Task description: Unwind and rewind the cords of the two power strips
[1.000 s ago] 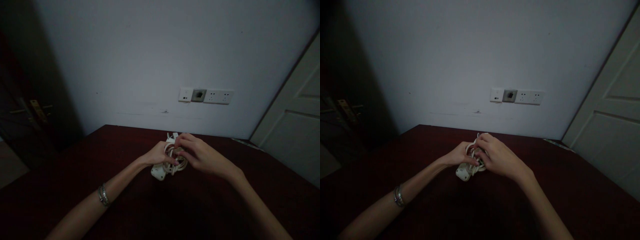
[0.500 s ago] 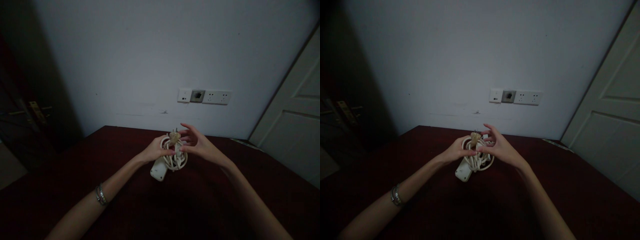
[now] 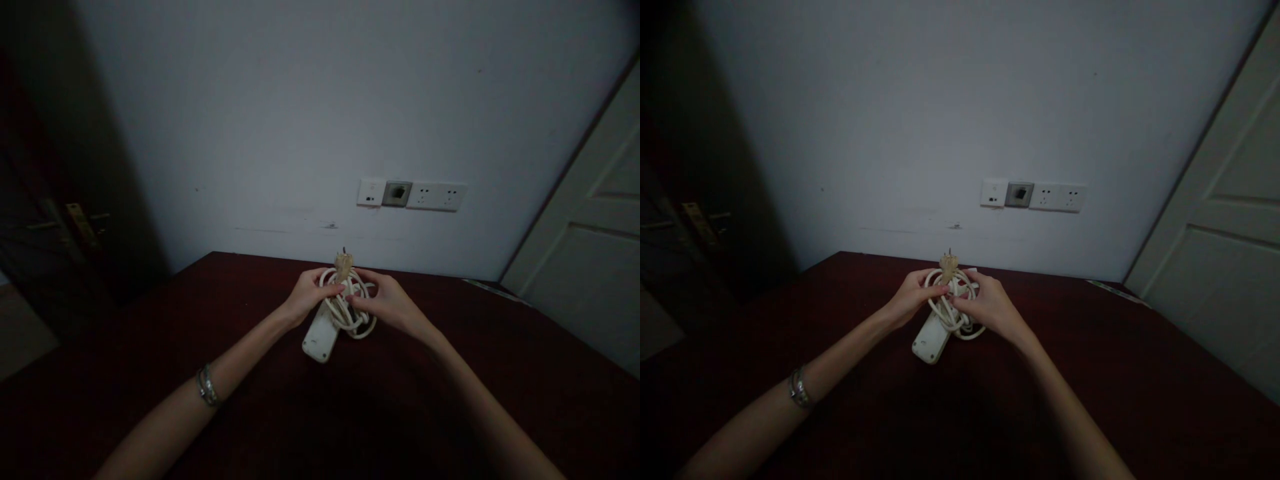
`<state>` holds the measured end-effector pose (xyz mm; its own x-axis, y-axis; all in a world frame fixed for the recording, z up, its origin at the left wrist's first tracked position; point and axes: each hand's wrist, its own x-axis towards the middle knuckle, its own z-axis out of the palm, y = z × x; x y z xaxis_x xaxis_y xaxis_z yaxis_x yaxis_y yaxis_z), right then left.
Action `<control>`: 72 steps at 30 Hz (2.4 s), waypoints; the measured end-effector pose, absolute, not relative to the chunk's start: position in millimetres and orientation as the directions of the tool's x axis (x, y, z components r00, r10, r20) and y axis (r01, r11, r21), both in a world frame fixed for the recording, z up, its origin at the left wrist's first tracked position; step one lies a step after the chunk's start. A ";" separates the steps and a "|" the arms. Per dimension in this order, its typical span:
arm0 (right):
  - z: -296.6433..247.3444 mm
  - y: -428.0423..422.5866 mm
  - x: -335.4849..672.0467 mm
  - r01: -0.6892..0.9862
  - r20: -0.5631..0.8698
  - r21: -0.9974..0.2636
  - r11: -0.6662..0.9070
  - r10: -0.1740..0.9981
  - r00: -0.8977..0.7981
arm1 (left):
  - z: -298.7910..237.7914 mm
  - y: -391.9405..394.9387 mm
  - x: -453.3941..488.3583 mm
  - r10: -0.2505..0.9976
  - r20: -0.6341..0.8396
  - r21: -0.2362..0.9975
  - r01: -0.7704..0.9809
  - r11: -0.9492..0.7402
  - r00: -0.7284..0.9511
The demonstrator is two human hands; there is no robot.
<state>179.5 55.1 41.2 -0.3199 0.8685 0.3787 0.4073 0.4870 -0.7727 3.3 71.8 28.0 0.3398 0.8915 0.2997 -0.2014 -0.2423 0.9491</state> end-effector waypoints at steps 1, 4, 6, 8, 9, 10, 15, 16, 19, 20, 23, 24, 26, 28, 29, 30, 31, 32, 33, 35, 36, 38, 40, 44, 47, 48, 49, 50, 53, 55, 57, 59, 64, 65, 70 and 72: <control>41.5 55.2 179.6 0.399 0.398 -0.767 0.503 0.860 -0.319 | 27.0 73.0 2.9 0.889 0.302 0.946 -0.221 -0.236 0.345; 41.1 55.9 178.8 0.363 0.449 -0.761 0.537 0.841 -0.304 | 24.1 76.8 1.3 0.880 0.310 0.938 -0.269 -0.219 0.361; 40.0 56.5 177.9 0.353 0.466 -0.762 0.543 0.838 -0.283 | 22.9 78.5 0.3 0.873 0.319 0.932 -0.286 -0.220 0.368; 38.3 57.6 177.2 0.348 0.478 -0.766 0.541 0.840 -0.255 | 22.3 78.9 -0.3 0.868 0.324 0.931 -0.290 -0.222 0.376; 37.3 58.2 176.8 0.339 0.483 -0.771 0.539 0.842 -0.240 | 22.3 78.8 -0.2 0.867 0.322 0.931 -0.291 -0.219 0.381; 36.2 58.8 176.3 0.326 0.488 -0.779 0.536 0.844 -0.223 | 22.3 78.5 0.0 0.866 0.317 0.933 -0.292 -0.211 0.388; 33.5 59.0 173.2 0.162 0.524 -0.824 0.543 0.839 -0.145 | 26.8 75.1 1.6 0.873 0.260 0.940 -0.315 -0.131 0.413; 33.8 57.9 172.4 0.137 0.526 -0.827 0.545 0.837 -0.152 | 28.9 74.3 1.4 0.873 0.247 0.943 -0.310 -0.117 0.421; 36.5 53.5 170.8 0.177 0.527 -0.810 0.560 0.826 -0.201 | 36.7 72.3 -1.6 0.860 0.227 0.960 -0.251 -0.120 0.456; 37.7 52.1 170.6 0.213 0.530 -0.793 0.571 0.819 -0.221 | 39.0 72.0 -3.1 0.851 0.225 0.966 -0.221 -0.132 0.475; 41.6 49.6 171.6 0.283 0.544 -0.738 0.612 0.789 -0.287 | 42.5 72.5 -7.1 0.826 0.218 0.974 -0.167 -0.153 0.520; 42.6 49.2 172.4 0.292 0.550 -0.724 0.625 0.778 -0.302 | 42.3 73.1 -7.8 0.824 0.212 0.975 -0.169 -0.144 0.526; 44.1 48.9 174.5 0.307 0.559 -0.703 0.642 0.765 -0.319 | 40.4 74.8 -8.5 0.834 0.195 0.976 -0.190 -0.110 0.517; 44.0 49.2 176.6 0.319 0.561 -0.691 0.649 0.759 -0.329 | 37.6 77.1 -8.7 0.844 0.167 0.975 -0.212 -0.065 0.510; 43.4 49.7 177.6 0.321 0.560 -0.687 0.652 0.757 -0.338 | 36.3 78.3 -8.9 0.845 0.155 0.974 -0.222 -0.044 0.511; 42.5 50.5 178.4 0.322 0.559 -0.683 0.656 0.753 -0.347 | 35.2 79.5 -9.3 0.844 0.146 0.973 -0.230 -0.028 0.515; 41.3 51.4 179.0 0.321 0.561 -0.677 0.662 0.746 -0.358 | 34.2 80.8 -9.9 0.842 0.141 0.972 -0.236 -0.016 0.521; 40.1 52.5 179.6 0.317 0.565 -0.670 0.671 0.738 -0.370 | 33.5 82.0 -10.6 0.838 0.136 0.970 -0.241 -0.006 0.529; 38.8 53.6 180.0 0.315 0.570 -0.661 0.681 0.729 -0.380 | 32.9 83.1 -11.5 0.834 0.133 0.969 -0.245 0.002 0.535; 36.7 55.5 180.6 0.310 0.581 -0.644 0.699 0.711 -0.396 | 32.0 84.9 -13.0 0.831 0.127 0.967 -0.255 0.018 0.542; 36.0 56.1 180.7 0.308 0.586 -0.638 0.706 0.704 -0.400 | 31.6 85.7 -13.5 0.831 0.123 0.965 -0.261 0.028 0.543; 35.3 56.3 180.8 0.301 0.594 -0.635 0.711 0.699 -0.399 | 30.5 86.6 -13.9 0.839 0.115 0.960 -0.277 0.044 0.532; 35.3 55.7 180.7 0.291 0.601 -0.640 0.711 0.699 -0.387 | 29.2 86.5 -13.1 0.851 0.109 0.954 -0.295 0.056 0.514; 36.5 54.8 180.9 0.274 0.613 -0.646 0.712 0.698 -0.370 | 26.8 84.1 -8.4 0.865 0.118 0.925 -0.371 0.083 0.487; 37.8 56.0 182.5 0.258 0.633 -0.640 0.724 0.687 -0.356 | 25.8 82.2 -4.0 0.884 0.130 0.906 -0.416 0.077 0.449; 38.0 56.7 183.2 0.248 0.642 -0.640 0.727 0.683 -0.348 | 25.6 81.9 -2.8 0.893 0.134 0.905 -0.420 0.066 0.430; 38.1 57.4 183.9 0.240 0.646 -0.643 0.727 0.683 -0.339 | 25.3 81.8 -1.7 0.900 0.139 0.906 -0.421 0.053 0.413; 38.0 58.3 184.6 0.234 0.648 -0.648 0.725 0.686 -0.330 | 24.9 81.7 -0.8 0.905 0.144 0.906 -0.420 0.041 0.400; 36.1 61.0 186.2 0.234 0.641 -0.665 0.709 0.703 -0.307 | 23.6 82.1 0.3 0.902 0.156 0.908 -0.419 0.030 0.402; 33.9 62.7 186.9 0.223 0.642 -0.673 0.705 0.707 -0.295 | 23.0 82.4 -0.5 0.895 0.162 0.908 -0.417 0.029 0.416; 31.6 63.6 186.7 0.204 0.647 -0.679 0.705 0.706 -0.287 | 22.8 83.3 -2.8 0.888 0.176 0.909 -0.416 0.019 0.425; 29.7 63.6 185.2 0.196 0.648 -0.686 0.701 0.711 -0.273 | 22.6 85.5 -6.7 0.876 0.195 0.904 -0.427 0.014 0.441; 27.6 61.9 179.6 0.150 0.650 -0.715 0.683 0.728 -0.218 | 18.2 96.2 -16.6 0.844 0.195 0.877 -0.474 0.078 0.499; 27.7 61.8 179.1 0.143 0.651 -0.717 0.682 0.729 -0.213 | 16.5 98.1 -17.6 0.842 0.180 0.883 -0.460 0.089 0.508; 28.1 61.9 180.0 0.137 0.636 -0.734 0.666 0.743 -0.206 | 8.5 101.0 -19.4 0.786 0.129 0.922 -0.365 0.130 0.605; 28.2 61.7 179.9 0.149 0.628 -0.738 0.658 0.751 -0.206 | 6.9 99.9 -19.8 0.752 0.115 0.928 -0.339 0.151 0.649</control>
